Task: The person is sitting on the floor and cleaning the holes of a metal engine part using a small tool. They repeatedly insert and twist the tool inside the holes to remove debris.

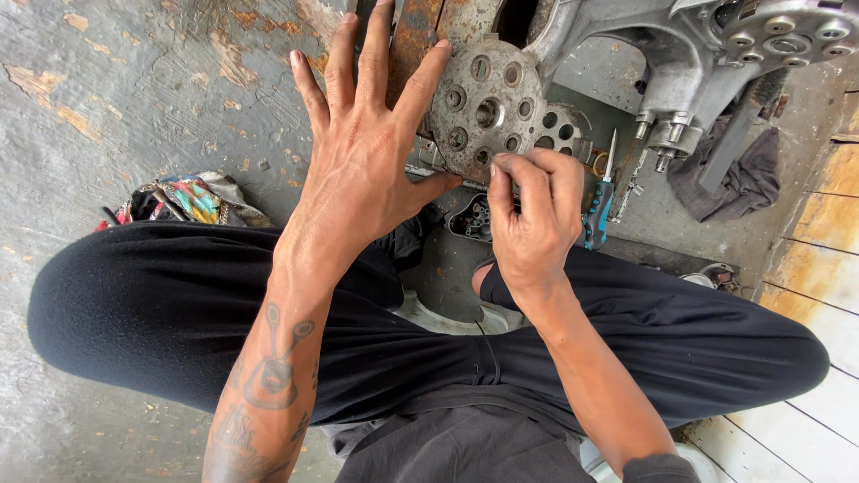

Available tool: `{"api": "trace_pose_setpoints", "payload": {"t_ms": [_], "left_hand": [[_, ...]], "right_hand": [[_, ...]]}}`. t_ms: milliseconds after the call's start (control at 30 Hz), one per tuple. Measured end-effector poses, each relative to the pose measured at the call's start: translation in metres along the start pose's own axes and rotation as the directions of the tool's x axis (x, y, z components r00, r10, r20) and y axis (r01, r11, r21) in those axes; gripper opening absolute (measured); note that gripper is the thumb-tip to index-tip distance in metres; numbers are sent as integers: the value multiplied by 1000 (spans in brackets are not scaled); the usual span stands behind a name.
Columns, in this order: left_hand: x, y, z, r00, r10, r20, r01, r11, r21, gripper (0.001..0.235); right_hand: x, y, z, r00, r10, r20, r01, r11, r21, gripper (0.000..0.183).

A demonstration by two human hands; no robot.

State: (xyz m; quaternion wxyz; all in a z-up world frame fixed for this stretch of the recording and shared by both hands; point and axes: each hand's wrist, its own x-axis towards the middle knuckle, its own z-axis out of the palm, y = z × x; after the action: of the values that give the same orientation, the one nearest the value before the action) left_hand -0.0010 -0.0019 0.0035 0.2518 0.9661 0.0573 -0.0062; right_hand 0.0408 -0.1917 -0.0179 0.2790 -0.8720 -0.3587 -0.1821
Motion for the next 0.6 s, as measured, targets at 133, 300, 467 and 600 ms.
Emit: {"api": "trace_pose_setpoints", "payload": {"t_ms": [133,300,467,600], "left_hand": [[-1,0,1,1000,-8,1,8,1000,7,104],[-1,-1,2,1000,0,11,1,1000,-13,102],[0,0,-1,1000,-6,24,7,1000,-26,105],[-2,0,0,1000,-9,25,10,1000,-8,104]], "right_hand": [[-1,0,-1,999,-17,31,18,1000,-11,5],[3,-4,-9,990,23,137,-20,1000,-23,3],[13,-13,-18,959,183,216,-202,977,68,2],[15,-20,-18,925,307,225,-347,924,163,8]]}}
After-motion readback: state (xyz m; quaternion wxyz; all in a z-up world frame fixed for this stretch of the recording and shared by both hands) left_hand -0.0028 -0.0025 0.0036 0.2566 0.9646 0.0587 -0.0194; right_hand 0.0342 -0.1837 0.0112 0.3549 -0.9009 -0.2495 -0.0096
